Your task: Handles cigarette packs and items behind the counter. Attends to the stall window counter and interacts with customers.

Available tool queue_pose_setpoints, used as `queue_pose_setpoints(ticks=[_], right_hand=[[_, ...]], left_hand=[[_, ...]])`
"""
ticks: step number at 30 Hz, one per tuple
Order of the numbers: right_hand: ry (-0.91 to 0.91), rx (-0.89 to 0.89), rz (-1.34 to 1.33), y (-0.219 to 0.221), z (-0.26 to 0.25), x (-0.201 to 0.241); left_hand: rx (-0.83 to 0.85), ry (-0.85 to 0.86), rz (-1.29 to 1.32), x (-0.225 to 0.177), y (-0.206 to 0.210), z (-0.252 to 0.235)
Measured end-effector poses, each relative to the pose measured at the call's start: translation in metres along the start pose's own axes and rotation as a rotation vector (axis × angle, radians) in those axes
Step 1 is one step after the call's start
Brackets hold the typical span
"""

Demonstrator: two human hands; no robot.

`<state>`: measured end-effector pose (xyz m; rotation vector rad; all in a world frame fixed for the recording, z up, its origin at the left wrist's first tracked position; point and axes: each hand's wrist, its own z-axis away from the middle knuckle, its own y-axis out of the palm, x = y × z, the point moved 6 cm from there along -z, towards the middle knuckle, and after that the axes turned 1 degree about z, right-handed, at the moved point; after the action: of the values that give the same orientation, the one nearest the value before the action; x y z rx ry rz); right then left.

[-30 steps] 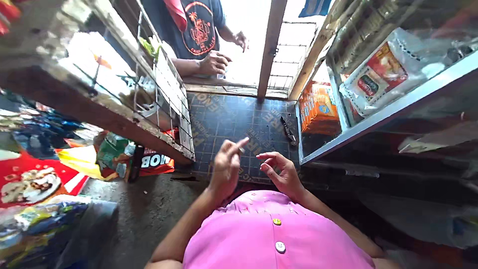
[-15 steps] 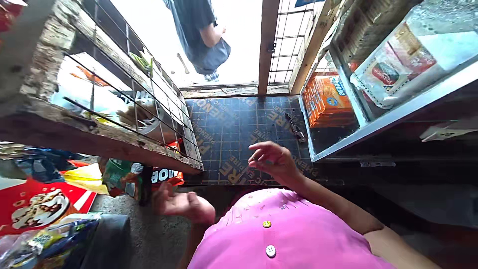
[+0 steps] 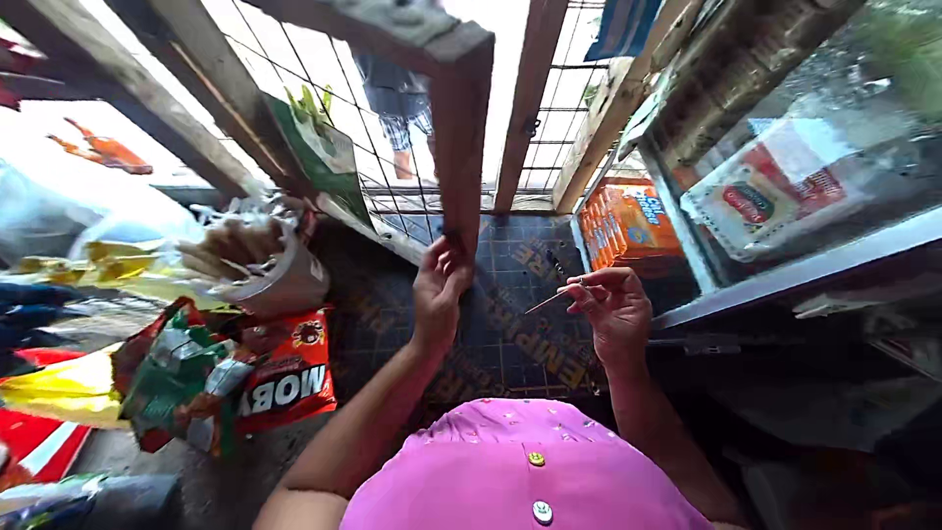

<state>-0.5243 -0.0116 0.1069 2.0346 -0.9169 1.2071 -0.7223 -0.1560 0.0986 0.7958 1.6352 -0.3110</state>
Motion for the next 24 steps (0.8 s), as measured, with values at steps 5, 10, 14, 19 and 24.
queue_pose_setpoints(ticks=[5,10,14,19,24], right_hand=[[-0.094,-0.115,0.155,0.005,-0.016,0.011],[-0.408,-0.145,0.346,0.037,-0.057,0.025],[-0.456,-0.246,0.447,0.051,-0.102,0.041],[-0.531,-0.311,0.471,0.072,-0.153,0.042],[-0.528,-0.260,0.660,0.081,-0.176,0.035]], left_hand=[[0.039,-0.024,-0.119,0.022,0.052,-0.106],[-0.232,-0.023,-0.227,0.034,0.079,-0.158],[-0.269,-0.024,-0.219,0.039,0.078,-0.171],[-0.294,-0.040,-0.240,0.038,0.077,-0.173],[-0.300,-0.053,-0.247,0.038,0.075,-0.171]])
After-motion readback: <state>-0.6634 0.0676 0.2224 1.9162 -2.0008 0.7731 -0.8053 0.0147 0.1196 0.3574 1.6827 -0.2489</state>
